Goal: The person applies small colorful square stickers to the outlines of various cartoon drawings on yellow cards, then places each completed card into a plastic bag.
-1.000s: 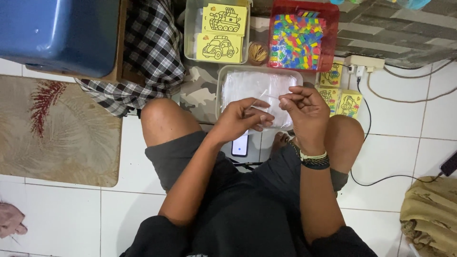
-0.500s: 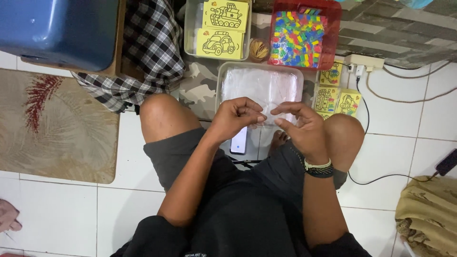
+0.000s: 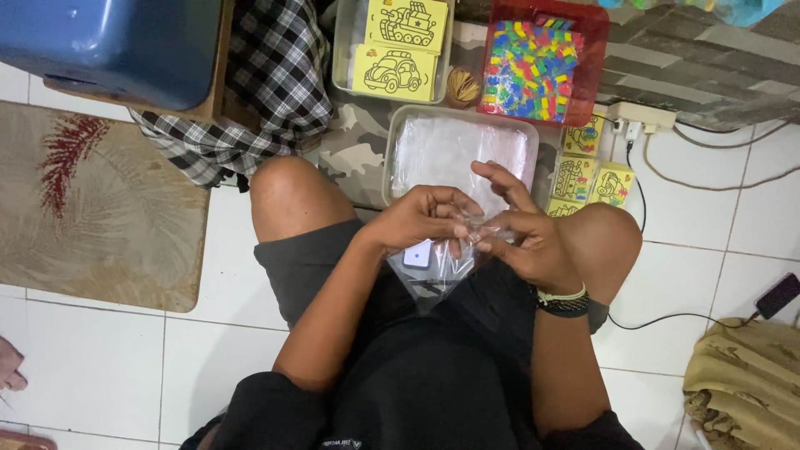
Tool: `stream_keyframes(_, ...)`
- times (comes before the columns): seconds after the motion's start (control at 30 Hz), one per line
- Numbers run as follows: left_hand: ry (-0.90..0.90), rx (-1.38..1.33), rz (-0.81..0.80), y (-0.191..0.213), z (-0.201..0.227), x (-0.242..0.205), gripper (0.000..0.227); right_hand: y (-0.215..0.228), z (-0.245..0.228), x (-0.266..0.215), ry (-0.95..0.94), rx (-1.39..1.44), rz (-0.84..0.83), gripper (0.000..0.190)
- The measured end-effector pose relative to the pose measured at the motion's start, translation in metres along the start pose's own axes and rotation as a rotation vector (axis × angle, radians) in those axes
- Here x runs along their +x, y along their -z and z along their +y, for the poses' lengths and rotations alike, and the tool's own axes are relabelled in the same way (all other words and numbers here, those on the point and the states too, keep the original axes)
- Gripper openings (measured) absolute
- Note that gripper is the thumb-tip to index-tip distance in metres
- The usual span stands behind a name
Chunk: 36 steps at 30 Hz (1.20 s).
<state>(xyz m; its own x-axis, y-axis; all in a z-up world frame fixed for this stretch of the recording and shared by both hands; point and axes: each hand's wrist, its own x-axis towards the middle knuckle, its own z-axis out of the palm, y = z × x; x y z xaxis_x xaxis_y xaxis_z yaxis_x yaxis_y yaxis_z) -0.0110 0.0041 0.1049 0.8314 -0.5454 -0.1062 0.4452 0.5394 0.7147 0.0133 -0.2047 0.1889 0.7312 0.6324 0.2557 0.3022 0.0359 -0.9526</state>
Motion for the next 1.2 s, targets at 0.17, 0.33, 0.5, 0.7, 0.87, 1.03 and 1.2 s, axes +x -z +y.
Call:
stream_keyframes(0.17,-0.080,0.303,0.173,-0.001,0.002,0.003,0.043,0.001,-0.003,0.002,-0.019,-0.223,0.095,0.017)
stream_keyframes(0.33,-0.089,0.476,0.127,-0.022,0.030,-0.008,0.041,-0.005,-0.006,0.006,-0.133,-0.562,0.259,0.028)
stream_keyframes(0.5,0.008,1.024,0.200,-0.035,0.028,-0.004,0.070,-0.015,0.012,0.009,-0.247,-0.588,0.377,0.027)
stream_keyframes(0.7,0.017,0.591,0.194,-0.026,0.033,-0.008,0.037,0.003,0.010,0.001,-0.262,-0.432,0.203,0.020)
stream_keyframes(0.87,-0.016,0.468,0.179,-0.026,0.043,-0.011,0.035,0.014,0.015,-0.009,-0.269,-0.329,0.211,0.014)
stream_keyframes(1.03,-0.025,0.497,0.183,-0.028,0.043,-0.007,0.034,0.006,0.006,-0.002,-0.257,-0.311,0.261,0.014)
stream_keyframes(1.2,-0.033,0.564,0.304,-0.013,0.034,-0.005,0.023,0.003,0.006,0.012,-0.258,-0.353,0.265,0.012)
